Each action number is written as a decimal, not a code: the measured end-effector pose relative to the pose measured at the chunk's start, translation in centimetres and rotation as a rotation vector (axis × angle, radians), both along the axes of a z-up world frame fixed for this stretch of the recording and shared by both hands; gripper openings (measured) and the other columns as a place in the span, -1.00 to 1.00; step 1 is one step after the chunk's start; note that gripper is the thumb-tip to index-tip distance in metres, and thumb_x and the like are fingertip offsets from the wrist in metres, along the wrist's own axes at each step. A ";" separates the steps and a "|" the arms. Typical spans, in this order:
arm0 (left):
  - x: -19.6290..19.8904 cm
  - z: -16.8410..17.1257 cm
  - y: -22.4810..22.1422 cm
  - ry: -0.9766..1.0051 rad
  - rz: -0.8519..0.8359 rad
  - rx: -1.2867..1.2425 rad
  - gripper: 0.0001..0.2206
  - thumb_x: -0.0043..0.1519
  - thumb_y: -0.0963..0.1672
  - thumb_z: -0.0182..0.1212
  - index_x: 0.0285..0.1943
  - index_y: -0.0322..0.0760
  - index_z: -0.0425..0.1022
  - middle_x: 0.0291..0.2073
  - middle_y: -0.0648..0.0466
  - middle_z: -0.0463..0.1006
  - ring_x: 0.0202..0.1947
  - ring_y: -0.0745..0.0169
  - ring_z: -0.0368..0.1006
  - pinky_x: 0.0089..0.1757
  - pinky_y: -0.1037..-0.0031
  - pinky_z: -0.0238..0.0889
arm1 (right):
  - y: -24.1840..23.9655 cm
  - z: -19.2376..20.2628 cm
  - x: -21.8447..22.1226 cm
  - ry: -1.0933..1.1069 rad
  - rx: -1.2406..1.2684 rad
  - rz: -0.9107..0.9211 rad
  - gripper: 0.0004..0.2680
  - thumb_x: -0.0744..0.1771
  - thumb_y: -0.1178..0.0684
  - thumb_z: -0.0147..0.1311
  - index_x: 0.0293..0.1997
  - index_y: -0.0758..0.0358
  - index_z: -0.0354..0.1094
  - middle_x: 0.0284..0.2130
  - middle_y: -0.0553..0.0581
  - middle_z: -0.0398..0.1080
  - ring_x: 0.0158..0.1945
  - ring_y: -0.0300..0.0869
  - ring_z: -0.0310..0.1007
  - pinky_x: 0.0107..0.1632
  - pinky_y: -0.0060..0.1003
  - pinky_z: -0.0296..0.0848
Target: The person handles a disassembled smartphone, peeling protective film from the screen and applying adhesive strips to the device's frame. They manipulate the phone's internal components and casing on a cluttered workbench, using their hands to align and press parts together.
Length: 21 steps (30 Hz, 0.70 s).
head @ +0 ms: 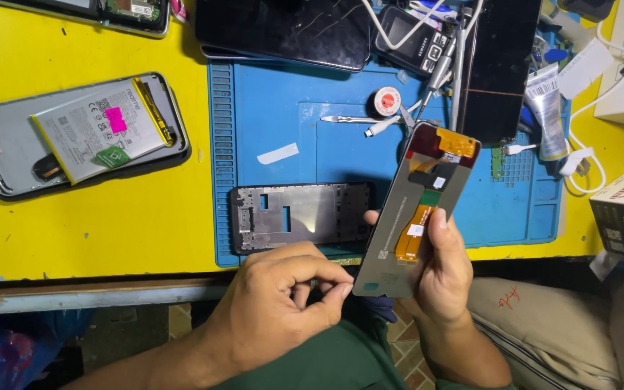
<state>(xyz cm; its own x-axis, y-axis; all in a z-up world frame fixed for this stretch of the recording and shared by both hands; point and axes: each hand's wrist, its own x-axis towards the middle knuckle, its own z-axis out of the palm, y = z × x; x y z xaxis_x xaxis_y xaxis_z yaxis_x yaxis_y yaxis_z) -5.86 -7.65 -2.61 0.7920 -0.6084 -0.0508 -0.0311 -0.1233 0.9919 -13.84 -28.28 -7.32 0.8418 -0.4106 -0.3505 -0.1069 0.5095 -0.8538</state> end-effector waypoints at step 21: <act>0.4 -1.5 -0.9 -0.585 0.038 0.117 -0.83 0.04 -0.32 0.18 -0.39 -0.23 0.35 -0.50 0.16 0.32 -0.57 0.33 0.26 -0.55 0.51 0.19 | 1.4 -0.2 -0.1 -0.011 -0.105 -0.158 -0.69 0.46 -0.08 -0.21 0.13 0.44 0.26 -0.16 0.63 0.50 -0.23 0.14 0.59 -0.20 -0.09 0.62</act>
<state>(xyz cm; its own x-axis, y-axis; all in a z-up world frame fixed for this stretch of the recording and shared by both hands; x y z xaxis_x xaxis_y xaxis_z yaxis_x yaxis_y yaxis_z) -5.47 -8.54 -4.09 0.7299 -0.5958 0.3351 -0.5614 -0.2427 0.7912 -13.90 -26.86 -7.56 0.7677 -0.5716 -0.2898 -0.0227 0.4276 -0.9037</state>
